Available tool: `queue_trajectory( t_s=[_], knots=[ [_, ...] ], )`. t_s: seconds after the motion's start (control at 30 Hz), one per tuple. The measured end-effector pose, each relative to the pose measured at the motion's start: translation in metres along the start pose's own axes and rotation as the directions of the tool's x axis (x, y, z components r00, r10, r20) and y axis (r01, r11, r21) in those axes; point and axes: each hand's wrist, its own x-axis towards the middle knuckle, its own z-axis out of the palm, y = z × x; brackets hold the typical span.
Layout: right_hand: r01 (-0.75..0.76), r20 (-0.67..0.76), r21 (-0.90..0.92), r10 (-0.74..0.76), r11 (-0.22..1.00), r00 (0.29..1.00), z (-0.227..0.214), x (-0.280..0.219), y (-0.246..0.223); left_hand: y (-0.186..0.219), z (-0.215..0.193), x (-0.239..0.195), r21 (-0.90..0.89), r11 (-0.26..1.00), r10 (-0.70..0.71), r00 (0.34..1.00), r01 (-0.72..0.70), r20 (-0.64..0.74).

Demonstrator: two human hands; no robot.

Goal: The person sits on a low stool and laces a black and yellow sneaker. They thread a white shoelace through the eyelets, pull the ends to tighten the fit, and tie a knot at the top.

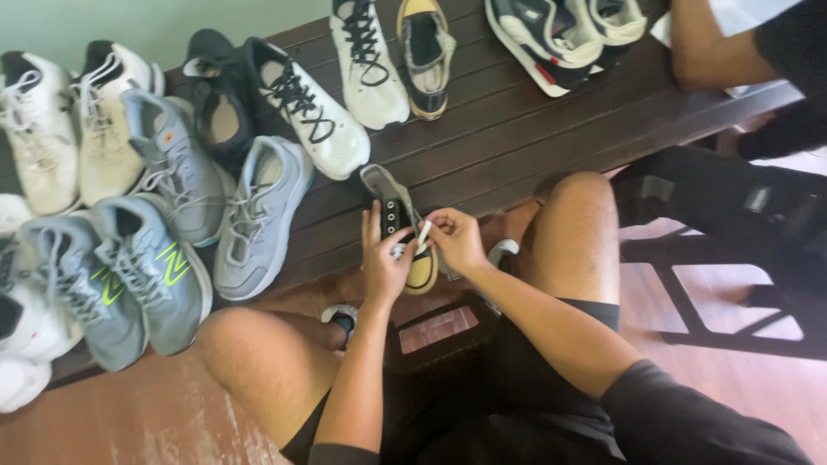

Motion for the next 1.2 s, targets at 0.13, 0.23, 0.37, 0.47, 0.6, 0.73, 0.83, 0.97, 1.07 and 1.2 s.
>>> queue_trajectory(
  t_s=[0.13, 0.23, 0.37, 0.47, 0.6, 0.73, 0.83, 0.97, 1.07, 1.2],
  knots=[
    [0.004, 0.031, -0.04, -0.003, 0.999, 1.0, -0.001, -0.003, -0.005, 0.002, 0.003, -0.002, 0.013, 0.999, -0.053, 0.998, 0.053, 0.017],
    [-0.04, 0.085, -0.079, 0.047, 0.996, 0.995, -0.004, -0.003, -0.011, 0.002, 0.001, -0.005, 0.015, 0.997, -0.082, 0.997, 0.082, 0.013],
    [0.096, 0.214, -0.262, -0.039, 0.96, 0.976, -0.012, -0.002, -0.027, -0.005, 0.006, -0.008, 0.004, 0.998, -0.068, 0.998, 0.068, -0.018],
    [0.174, 0.236, -0.295, -0.105, 0.94, 0.966, -0.015, -0.002, -0.023, -0.011, 0.013, -0.009, 0.007, 0.999, -0.039, 0.998, 0.039, -0.056],
    [0.279, 0.325, -0.34, -0.166, 0.898, 0.931, -0.013, -0.007, -0.04, -0.001, 0.007, -0.005, -0.006, 0.999, -0.055, 0.992, 0.054, -0.11],
    [0.616, 0.521, -0.573, -0.34, 0.54, 0.783, -0.014, -0.019, -0.055, 0.013, -0.011, 0.004, -0.2, 0.967, -0.2, 0.958, 0.159, -0.205],
    [0.666, 0.612, -0.64, -0.269, 0.384, 0.743, -0.017, -0.023, -0.059, 0.02, -0.052, 0.019, -0.326, 0.931, -0.287, 0.881, 0.163, -0.377],
    [0.647, 0.613, -0.655, -0.227, 0.389, 0.757, -0.021, -0.02, -0.055, -0.027, -0.149, 0.024, 0.03, 1.0, 0.024, 0.585, 0.001, -0.811],
    [0.636, 0.586, -0.637, -0.262, 0.436, 0.767, -0.022, -0.019, -0.053, -0.086, -0.209, -0.01, -0.049, 0.972, -0.052, 0.003, 0.23, -0.999],
    [0.615, 0.574, -0.633, -0.247, 0.471, 0.781, -0.02, -0.017, -0.053, -0.084, -0.201, -0.024, -0.052, 0.948, -0.061, 0.019, 0.313, -0.998]
  ],
)
